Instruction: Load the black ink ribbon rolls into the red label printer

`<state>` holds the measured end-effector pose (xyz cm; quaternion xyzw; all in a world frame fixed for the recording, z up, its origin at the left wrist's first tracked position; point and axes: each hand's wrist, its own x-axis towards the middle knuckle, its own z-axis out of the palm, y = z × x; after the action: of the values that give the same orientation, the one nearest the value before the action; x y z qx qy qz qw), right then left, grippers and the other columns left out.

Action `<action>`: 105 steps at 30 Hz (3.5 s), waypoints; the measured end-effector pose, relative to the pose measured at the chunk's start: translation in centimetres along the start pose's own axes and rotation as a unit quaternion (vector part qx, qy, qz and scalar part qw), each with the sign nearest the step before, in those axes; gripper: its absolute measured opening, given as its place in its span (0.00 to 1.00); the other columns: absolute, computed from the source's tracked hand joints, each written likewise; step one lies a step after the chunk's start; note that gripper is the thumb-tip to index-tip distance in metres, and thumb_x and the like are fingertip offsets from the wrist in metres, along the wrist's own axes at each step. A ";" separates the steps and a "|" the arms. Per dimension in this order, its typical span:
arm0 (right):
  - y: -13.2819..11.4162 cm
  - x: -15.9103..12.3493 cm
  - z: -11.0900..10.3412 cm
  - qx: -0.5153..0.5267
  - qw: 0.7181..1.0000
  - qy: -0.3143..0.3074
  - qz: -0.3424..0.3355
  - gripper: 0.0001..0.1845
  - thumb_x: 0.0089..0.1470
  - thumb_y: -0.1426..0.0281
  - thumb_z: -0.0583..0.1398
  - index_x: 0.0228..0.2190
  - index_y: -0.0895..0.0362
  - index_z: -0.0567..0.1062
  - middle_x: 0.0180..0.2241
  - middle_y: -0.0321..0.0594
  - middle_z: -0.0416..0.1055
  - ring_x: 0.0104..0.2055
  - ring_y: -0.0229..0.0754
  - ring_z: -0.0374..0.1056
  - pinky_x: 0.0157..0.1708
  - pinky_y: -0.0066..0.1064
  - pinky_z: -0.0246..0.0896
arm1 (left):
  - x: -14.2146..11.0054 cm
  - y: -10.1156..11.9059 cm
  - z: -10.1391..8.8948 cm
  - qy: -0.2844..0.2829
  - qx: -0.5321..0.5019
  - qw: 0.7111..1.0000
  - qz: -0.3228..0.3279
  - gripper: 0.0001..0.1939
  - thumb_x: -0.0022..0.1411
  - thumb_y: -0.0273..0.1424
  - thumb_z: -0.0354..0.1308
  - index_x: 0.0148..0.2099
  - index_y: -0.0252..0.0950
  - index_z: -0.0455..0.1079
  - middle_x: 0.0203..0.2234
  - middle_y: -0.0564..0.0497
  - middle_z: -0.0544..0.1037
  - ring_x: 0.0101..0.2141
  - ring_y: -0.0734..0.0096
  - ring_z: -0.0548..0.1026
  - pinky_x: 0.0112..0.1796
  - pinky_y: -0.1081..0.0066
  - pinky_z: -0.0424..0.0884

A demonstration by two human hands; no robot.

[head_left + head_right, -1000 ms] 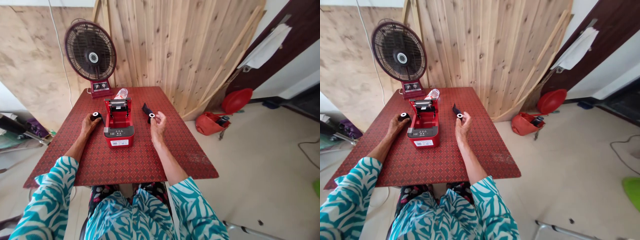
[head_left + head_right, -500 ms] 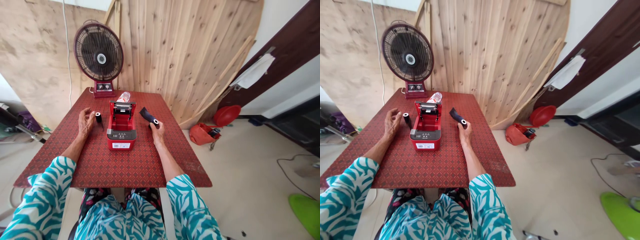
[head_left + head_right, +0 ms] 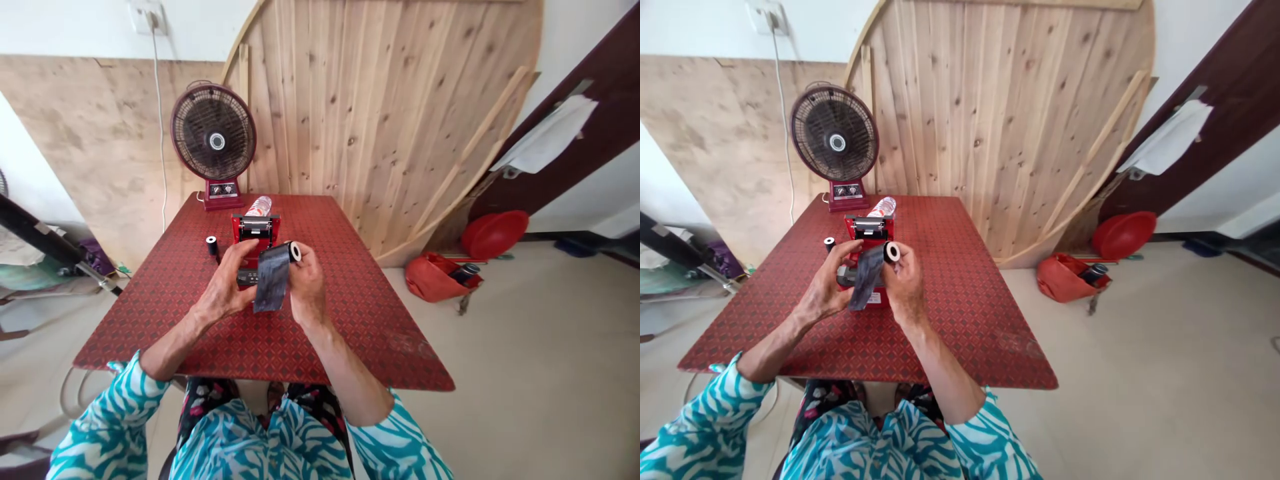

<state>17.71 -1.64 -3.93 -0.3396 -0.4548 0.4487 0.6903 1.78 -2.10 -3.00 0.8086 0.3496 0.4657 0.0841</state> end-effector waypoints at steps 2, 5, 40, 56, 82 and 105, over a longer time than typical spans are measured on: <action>0.4 -0.9 1.1 0.009 0.999 -0.031 0.020 0.19 0.48 0.57 0.67 0.39 0.50 0.71 0.37 0.35 0.77 0.41 0.41 0.74 0.44 0.36 0.73 | -0.1 0.1 -0.6 0.019 0.030 0.999 0.031 0.32 0.60 0.33 0.64 0.64 0.41 0.60 0.55 0.41 0.72 0.54 0.59 0.73 0.51 0.61 0.73; 1.1 -1.9 2.8 0.042 0.997 -0.051 0.051 0.20 0.44 0.57 0.69 0.37 0.50 0.72 0.36 0.34 0.77 0.39 0.40 0.74 0.43 0.36 0.74 | -0.4 0.2 -1.6 0.031 0.084 0.995 0.043 0.21 0.64 0.33 0.62 0.58 0.42 0.67 0.49 0.45 0.76 0.50 0.62 0.75 0.51 0.62 0.74; 8.6 3.3 -7.4 -0.141 0.987 0.062 -0.042 0.17 0.51 0.55 0.62 0.41 0.50 0.76 0.36 0.38 0.77 0.37 0.41 0.71 0.47 0.42 0.70 | 7.8 -6.3 -0.1 -0.338 0.128 0.911 -0.198 0.10 0.55 0.33 0.63 0.40 0.40 0.79 0.35 0.52 0.83 0.35 0.62 0.79 0.39 0.69 0.72; 6.8 11.7 -0.8 -0.113 0.992 -0.037 -0.046 0.27 0.54 0.45 0.58 0.47 0.50 0.74 0.51 0.40 0.76 0.59 0.46 0.67 0.63 0.48 0.60 | 0.9 -3.8 -0.7 -0.122 0.027 0.988 -0.088 0.10 0.65 0.36 0.58 0.44 0.38 0.77 0.39 0.48 0.82 0.40 0.66 0.80 0.46 0.67 0.74; 12.9 7.5 -6.1 -0.166 0.982 0.063 -0.065 0.20 0.57 0.53 0.54 0.44 0.50 0.75 0.45 0.43 0.77 0.50 0.45 0.71 0.58 0.46 0.64 | 5.8 -5.1 -2.4 -0.321 0.086 0.925 -0.182 0.18 0.62 0.40 0.56 0.49 0.38 0.79 0.39 0.47 0.84 0.38 0.63 0.80 0.41 0.68 0.73; 12.8 6.6 -6.9 -0.225 0.974 -0.033 -0.015 0.18 0.59 0.57 0.52 0.40 0.52 0.77 0.42 0.43 0.78 0.47 0.46 0.74 0.54 0.47 0.68 | 8.2 -5.2 -0.7 -0.353 0.318 0.867 -0.151 0.15 0.66 0.34 0.55 0.53 0.41 0.74 0.39 0.49 0.83 0.40 0.61 0.80 0.42 0.67 0.72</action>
<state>21.37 8.72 -15.44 -0.4647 -0.5715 0.3351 0.5874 1.29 6.87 0.68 0.8392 0.5437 -0.0051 0.0093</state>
